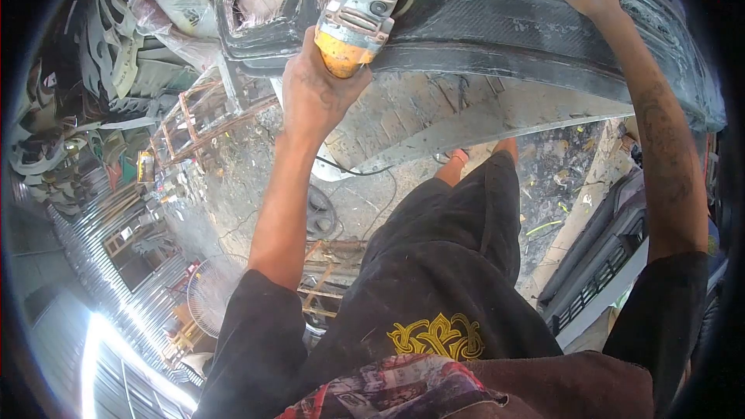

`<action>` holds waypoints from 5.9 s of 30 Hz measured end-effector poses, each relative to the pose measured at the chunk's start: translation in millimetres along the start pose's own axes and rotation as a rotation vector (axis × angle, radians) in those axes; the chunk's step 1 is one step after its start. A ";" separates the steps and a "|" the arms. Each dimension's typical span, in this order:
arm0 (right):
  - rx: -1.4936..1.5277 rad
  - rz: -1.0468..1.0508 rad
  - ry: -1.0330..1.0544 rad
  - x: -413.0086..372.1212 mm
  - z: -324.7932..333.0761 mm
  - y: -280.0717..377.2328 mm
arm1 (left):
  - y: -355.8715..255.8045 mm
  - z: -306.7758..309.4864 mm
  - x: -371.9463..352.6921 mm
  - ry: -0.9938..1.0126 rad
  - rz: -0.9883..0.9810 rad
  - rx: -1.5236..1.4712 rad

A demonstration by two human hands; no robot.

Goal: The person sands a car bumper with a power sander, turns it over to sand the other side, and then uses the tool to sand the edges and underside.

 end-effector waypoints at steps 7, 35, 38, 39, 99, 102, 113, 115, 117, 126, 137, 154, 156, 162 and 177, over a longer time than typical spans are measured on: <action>0.010 -0.025 0.029 0.4 -1.8 0.6 | -0.1 1.9 2.3 -0.004 -0.055 -0.017; -0.012 -0.107 0.126 1.2 -6.9 -1.3 | -3.3 -10.8 5.7 -0.002 -0.032 -0.074; -0.023 -0.095 0.117 0.8 -6.2 -3.8 | -4.7 -10.8 8.2 -0.018 -0.031 -0.065; -0.026 -0.069 0.106 1.7 -6.0 -2.6 | -6.0 -10.7 9.0 -0.026 -0.034 -0.066; -0.181 -0.023 0.184 -0.8 -48.7 -23.9 | 49.5 25.8 -48.3 -0.105 0.118 -0.134; -0.195 -0.032 0.176 -0.7 -48.1 -23.8 | 38.1 20.7 -43.8 -0.084 0.111 -0.105; -0.178 0.069 0.091 -4.1 -52.5 -27.8 | 35.7 15.4 -36.9 -0.055 0.106 -0.121; -0.165 0.051 0.116 -2.7 -50.3 -26.1 | 30.7 15.6 -36.3 -0.060 0.095 -0.060; -0.166 -0.022 0.212 -1.5 -51.4 -27.7 | 34.1 16.6 -35.9 -0.059 0.087 -0.066; -0.235 -0.011 0.160 -3.7 -57.0 -32.6 | 30.2 20.9 -35.6 -0.081 0.060 -0.106; -0.226 0.006 0.139 -3.9 -55.3 -30.7 | 27.8 13.8 -30.9 -0.060 0.044 -0.005; -0.232 -0.005 0.167 -1.6 -53.0 -27.9 | 41.5 22.1 -31.6 -0.135 0.106 -0.073; -0.251 0.058 0.071 -3.5 -54.2 -31.1 | 56.2 32.0 -39.8 -0.195 0.112 -0.163; -0.167 -0.017 0.196 -0.9 -54.5 -27.4 | 59.3 50.0 -56.7 -0.219 0.197 -0.189; -0.141 0.001 0.217 7.0 -31.4 -7.7 | 98.0 75.0 -98.2 -0.494 0.436 -0.405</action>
Point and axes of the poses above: each hand's wrist, its own x-axis towards the middle knuckle, its own z-axis out of the back of the hand, y = z × x, the point moved 9 cm from there along x, towards the middle knuckle, and after that the axes turned 15 degrees about -x, right-handed, at the moved point
